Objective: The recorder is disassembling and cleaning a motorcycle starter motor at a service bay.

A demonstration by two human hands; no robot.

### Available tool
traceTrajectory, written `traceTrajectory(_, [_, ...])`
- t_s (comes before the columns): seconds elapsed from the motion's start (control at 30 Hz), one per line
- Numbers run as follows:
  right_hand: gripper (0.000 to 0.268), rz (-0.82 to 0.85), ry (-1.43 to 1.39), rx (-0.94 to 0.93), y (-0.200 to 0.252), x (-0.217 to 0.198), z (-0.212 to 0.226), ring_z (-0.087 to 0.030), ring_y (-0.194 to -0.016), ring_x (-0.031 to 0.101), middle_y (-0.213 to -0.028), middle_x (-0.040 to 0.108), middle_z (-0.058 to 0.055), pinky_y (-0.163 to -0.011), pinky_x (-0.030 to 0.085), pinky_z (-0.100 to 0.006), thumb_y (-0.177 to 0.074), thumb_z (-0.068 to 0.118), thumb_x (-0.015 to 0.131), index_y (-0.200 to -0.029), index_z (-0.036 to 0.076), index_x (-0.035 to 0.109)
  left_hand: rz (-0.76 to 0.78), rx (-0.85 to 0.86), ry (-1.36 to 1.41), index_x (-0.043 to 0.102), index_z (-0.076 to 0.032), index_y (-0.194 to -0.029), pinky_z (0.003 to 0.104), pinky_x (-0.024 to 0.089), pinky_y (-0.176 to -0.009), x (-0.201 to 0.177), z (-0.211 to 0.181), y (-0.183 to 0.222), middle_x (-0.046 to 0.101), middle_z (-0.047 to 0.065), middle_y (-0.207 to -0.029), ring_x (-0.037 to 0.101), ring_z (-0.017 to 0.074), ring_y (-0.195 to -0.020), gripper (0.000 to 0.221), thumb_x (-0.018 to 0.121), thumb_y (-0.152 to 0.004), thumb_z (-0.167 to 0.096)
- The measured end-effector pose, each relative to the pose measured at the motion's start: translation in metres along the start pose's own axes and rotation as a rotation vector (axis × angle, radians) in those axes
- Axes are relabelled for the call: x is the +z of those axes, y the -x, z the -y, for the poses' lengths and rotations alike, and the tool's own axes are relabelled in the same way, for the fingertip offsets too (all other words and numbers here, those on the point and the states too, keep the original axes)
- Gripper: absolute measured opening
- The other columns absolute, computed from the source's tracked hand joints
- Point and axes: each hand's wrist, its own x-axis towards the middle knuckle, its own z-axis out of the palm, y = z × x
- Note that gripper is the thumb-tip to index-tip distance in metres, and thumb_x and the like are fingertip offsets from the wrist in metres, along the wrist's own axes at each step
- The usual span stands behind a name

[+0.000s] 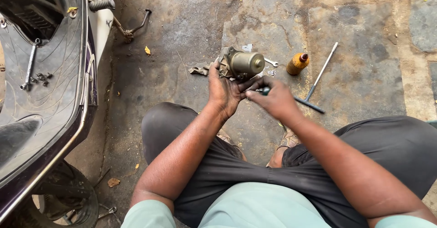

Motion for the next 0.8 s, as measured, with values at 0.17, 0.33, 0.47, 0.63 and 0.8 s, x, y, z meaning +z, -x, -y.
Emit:
traceTrajectory(0.17, [0.029,-0.318,0.185,-0.625,-0.005,0.02,-0.009,-0.02,-0.083,0.071,-0.094,0.073,-0.005,-0.072,0.057,-0.035,-0.086,0.028,0.084,-0.104,0.006,0.075,0.055,0.0,0.005,0.052,-0.005,-0.139,0.05,0.058,-0.087,-0.011,0.02,-0.011,0.065,0.017,-0.122,0.07,0.0288,-0.104,0.078,0.025,-0.098,-0.065])
traceTrajectory(0.33, [0.044,-0.421,0.148,-0.477,-0.017,0.027,-0.017,-0.019,-0.083,0.073,-0.093,0.077,-0.009,-0.072,0.057,-0.036,-0.082,0.034,0.087,-0.111,0.004,0.074,-0.079,-0.033,-0.055,0.054,-0.011,-0.138,0.049,0.057,-0.091,-0.004,0.027,-0.007,0.066,0.01,-0.122,0.068,0.0209,-0.11,0.074,0.024,-0.096,-0.064])
traceTrajectory(0.47, [0.031,-0.384,-0.027,-0.342,-0.032,0.033,-0.035,-0.014,-0.081,0.074,-0.09,0.079,-0.006,-0.072,0.058,-0.031,-0.087,0.028,0.083,-0.105,0.003,0.076,-0.015,0.07,0.038,0.057,-0.008,-0.135,0.045,0.054,-0.088,-0.016,0.039,-0.017,0.066,0.009,-0.116,0.065,0.0222,-0.1,0.065,0.031,-0.105,-0.059])
traceTrajectory(0.63, [0.026,-0.365,-0.284,-0.252,-0.037,0.044,-0.049,-0.01,-0.079,0.07,-0.088,0.079,-0.005,-0.069,0.057,-0.028,-0.084,0.019,0.081,-0.1,-0.001,0.077,0.022,0.136,0.086,0.059,-0.008,-0.131,0.045,0.054,-0.086,-0.018,0.044,-0.021,0.068,0.009,-0.115,0.066,0.0243,-0.099,0.058,0.034,-0.104,-0.053])
traceTrajectory(0.8, [0.028,-0.258,-0.392,-0.291,-0.033,0.044,-0.039,-0.008,-0.079,0.067,-0.091,0.076,-0.002,-0.068,0.053,-0.025,-0.089,0.022,0.081,-0.106,0.001,0.073,-0.029,0.168,0.041,0.061,-0.008,-0.131,0.043,0.053,-0.089,-0.023,0.045,-0.019,0.068,0.009,-0.116,0.066,0.0227,-0.103,0.056,0.038,-0.107,-0.053])
